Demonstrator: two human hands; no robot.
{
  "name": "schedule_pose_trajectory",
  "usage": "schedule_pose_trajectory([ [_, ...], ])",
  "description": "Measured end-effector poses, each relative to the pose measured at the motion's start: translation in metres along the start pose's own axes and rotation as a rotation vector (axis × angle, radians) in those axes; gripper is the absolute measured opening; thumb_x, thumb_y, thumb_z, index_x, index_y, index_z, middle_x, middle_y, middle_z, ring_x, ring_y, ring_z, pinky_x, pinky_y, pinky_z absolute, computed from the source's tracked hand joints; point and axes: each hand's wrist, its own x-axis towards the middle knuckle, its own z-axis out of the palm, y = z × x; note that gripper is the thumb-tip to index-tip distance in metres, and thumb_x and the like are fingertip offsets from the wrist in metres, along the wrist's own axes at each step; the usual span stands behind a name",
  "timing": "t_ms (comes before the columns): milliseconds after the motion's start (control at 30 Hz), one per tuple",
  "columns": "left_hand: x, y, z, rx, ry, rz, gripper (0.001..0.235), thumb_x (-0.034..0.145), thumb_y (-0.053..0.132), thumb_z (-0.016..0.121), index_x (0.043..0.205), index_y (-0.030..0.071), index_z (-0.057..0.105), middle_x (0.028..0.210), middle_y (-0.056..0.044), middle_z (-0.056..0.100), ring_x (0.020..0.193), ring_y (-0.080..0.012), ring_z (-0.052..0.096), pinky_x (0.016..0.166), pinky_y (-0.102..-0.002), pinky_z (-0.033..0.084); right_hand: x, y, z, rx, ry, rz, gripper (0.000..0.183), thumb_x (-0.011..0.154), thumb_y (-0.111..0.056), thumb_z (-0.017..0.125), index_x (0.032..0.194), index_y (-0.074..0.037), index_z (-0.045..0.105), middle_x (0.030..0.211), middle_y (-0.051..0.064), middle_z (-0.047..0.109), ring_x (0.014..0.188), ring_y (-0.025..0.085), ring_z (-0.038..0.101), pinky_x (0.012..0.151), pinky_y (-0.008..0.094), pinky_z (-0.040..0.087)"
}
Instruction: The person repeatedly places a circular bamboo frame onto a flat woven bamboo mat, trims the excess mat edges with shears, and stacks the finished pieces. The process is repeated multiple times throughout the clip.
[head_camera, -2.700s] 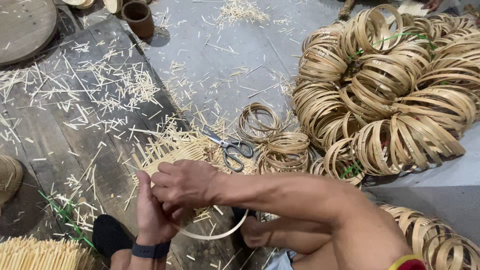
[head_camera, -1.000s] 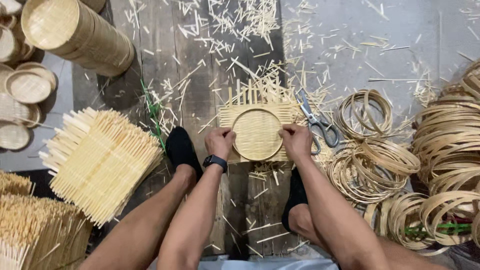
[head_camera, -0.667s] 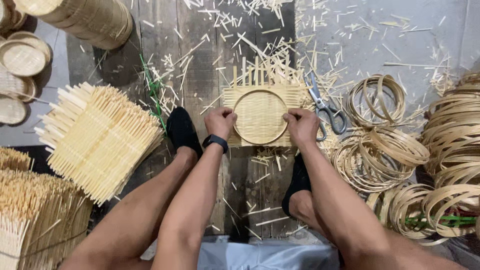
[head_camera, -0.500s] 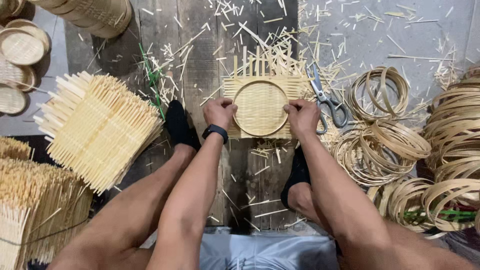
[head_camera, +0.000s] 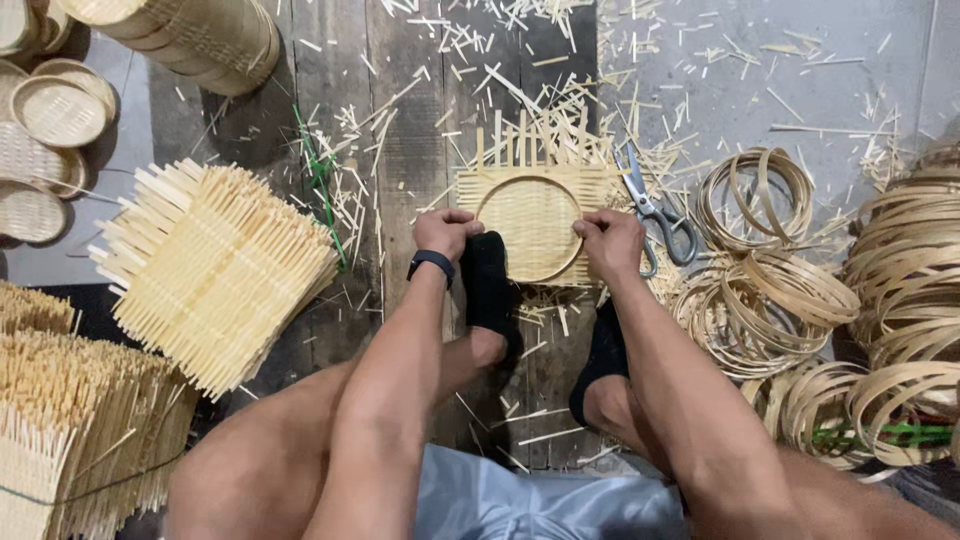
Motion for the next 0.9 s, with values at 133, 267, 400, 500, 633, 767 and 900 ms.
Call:
schedule_pose_trajectory([
  [133,-0.005,0.001,0.000,-0.032,0.021,0.055,0.022,0.065,0.009,0.091,0.086,0.007,0.082,0.079,-0.005,0.079,0.071,-0.0142,0.074,0.070,-0.029,0.060,-0.003,0.002,-0.003,0.056,-0.024,0.014,0.018,0.079,-0.013,0.086,0.095,-0.007,0.082,0.080,0.010,0.078,0.071,0.016,0.073,0.070,0.031,0.057],
  [267,-0.001,-0.010,0.004,-0.009,0.023,0.113,0.019,0.069,0.009,0.091,0.085,0.006,0.083,0.082,-0.005,0.077,0.072,-0.0147,0.073,0.071,-0.030,0.059,0.003,0.008,-0.004,0.107,-0.125,0.158,0.014,0.084,-0.012,0.084,0.095,-0.004,0.080,0.077,0.010,0.076,0.064,0.014,0.070,0.060,0.030,0.055],
  [400,0.005,-0.022,0.003,-0.097,-0.010,0.093,0.020,0.068,0.009,0.092,0.087,0.006,0.083,0.085,-0.003,0.077,0.075,-0.0141,0.073,0.073,-0.029,0.060,0.013,0.011,-0.006,0.195,-0.215,0.144,0.013,0.083,-0.007,0.084,0.094,0.000,0.079,0.077,0.009,0.076,0.061,0.013,0.068,0.056,0.028,0.055],
  [500,0.011,-0.012,-0.006,0.010,-0.121,0.031,0.020,0.072,0.015,0.093,0.089,0.009,0.084,0.085,-0.004,0.080,0.076,-0.0142,0.074,0.074,-0.028,0.059,0.025,-0.002,-0.017,0.263,-0.301,0.039,0.013,0.081,-0.005,0.084,0.091,0.002,0.080,0.077,0.009,0.076,0.064,0.012,0.068,0.058,0.027,0.056],
  [633,0.008,0.024,-0.017,0.149,-0.201,0.015,0.019,0.077,0.016,0.088,0.092,0.007,0.081,0.088,-0.008,0.079,0.077,-0.0170,0.074,0.072,-0.032,0.061,0.015,-0.044,-0.027,-0.183,-0.443,0.332,0.024,0.090,-0.022,0.077,0.109,-0.007,0.078,0.102,0.015,0.076,0.085,0.023,0.072,0.076,0.036,0.061],
  [767,-0.003,0.068,-0.002,0.523,0.044,0.640,0.014,0.088,0.025,0.082,0.094,0.012,0.082,0.100,-0.012,0.072,0.101,-0.0308,0.066,0.093,-0.043,0.054,-0.037,-0.084,0.002,-0.153,-0.404,-0.609,0.098,0.074,-0.034,0.078,0.149,0.015,0.037,0.150,0.034,0.034,0.143,0.048,0.027,0.121,0.056,0.026],
  [900,-0.003,0.085,0.018,0.268,-0.029,1.098,0.018,0.090,0.023,0.075,0.104,0.013,0.080,0.114,-0.015,0.068,0.106,-0.0377,0.060,0.093,-0.047,0.047,-0.052,-0.082,0.034,-1.043,-0.539,-0.863,0.078,0.099,-0.060,0.056,0.135,0.009,0.051,0.154,0.036,0.033,0.148,0.053,0.020,0.122,0.063,0.013],
])
